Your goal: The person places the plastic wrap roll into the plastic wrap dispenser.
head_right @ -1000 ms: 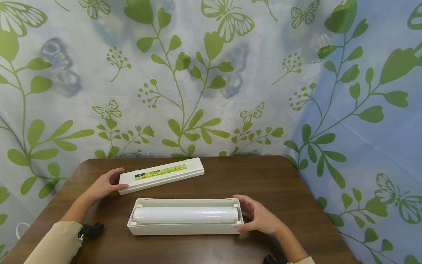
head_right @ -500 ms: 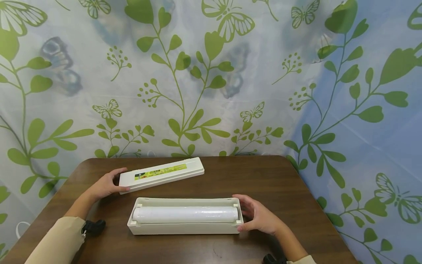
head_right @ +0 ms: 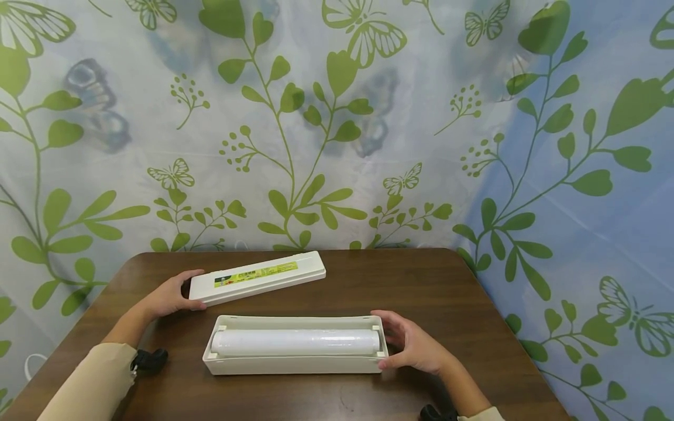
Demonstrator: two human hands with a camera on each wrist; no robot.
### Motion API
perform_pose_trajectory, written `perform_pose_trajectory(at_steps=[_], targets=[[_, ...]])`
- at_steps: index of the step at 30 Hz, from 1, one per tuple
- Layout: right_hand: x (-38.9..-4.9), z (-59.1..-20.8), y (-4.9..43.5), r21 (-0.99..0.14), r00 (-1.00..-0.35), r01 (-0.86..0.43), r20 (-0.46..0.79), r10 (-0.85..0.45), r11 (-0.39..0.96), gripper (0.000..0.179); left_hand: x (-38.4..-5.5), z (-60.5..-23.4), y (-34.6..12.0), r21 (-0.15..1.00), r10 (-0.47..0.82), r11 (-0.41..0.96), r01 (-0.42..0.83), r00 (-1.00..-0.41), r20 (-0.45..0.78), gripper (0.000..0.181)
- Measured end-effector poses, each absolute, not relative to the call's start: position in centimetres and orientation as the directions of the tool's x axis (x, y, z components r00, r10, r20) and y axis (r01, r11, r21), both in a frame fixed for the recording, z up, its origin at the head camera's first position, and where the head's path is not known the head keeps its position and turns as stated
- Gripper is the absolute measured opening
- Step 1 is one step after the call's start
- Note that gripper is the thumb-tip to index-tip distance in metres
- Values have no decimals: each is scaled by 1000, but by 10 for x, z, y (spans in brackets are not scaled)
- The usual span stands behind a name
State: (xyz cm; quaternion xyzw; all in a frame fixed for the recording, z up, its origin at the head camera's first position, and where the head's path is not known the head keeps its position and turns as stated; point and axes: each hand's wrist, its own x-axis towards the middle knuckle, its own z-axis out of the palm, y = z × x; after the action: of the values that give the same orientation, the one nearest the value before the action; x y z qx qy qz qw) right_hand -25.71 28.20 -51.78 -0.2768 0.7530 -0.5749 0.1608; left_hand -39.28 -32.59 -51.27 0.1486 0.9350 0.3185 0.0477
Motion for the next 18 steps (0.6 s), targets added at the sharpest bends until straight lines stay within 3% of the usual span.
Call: perform_pose_trajectory(at_steps=[18], targets=[[-260,-522,283,-949,-777,-269,114,-619,164,91,-388,-508,-328,593,334,755,280,-942,20,105]])
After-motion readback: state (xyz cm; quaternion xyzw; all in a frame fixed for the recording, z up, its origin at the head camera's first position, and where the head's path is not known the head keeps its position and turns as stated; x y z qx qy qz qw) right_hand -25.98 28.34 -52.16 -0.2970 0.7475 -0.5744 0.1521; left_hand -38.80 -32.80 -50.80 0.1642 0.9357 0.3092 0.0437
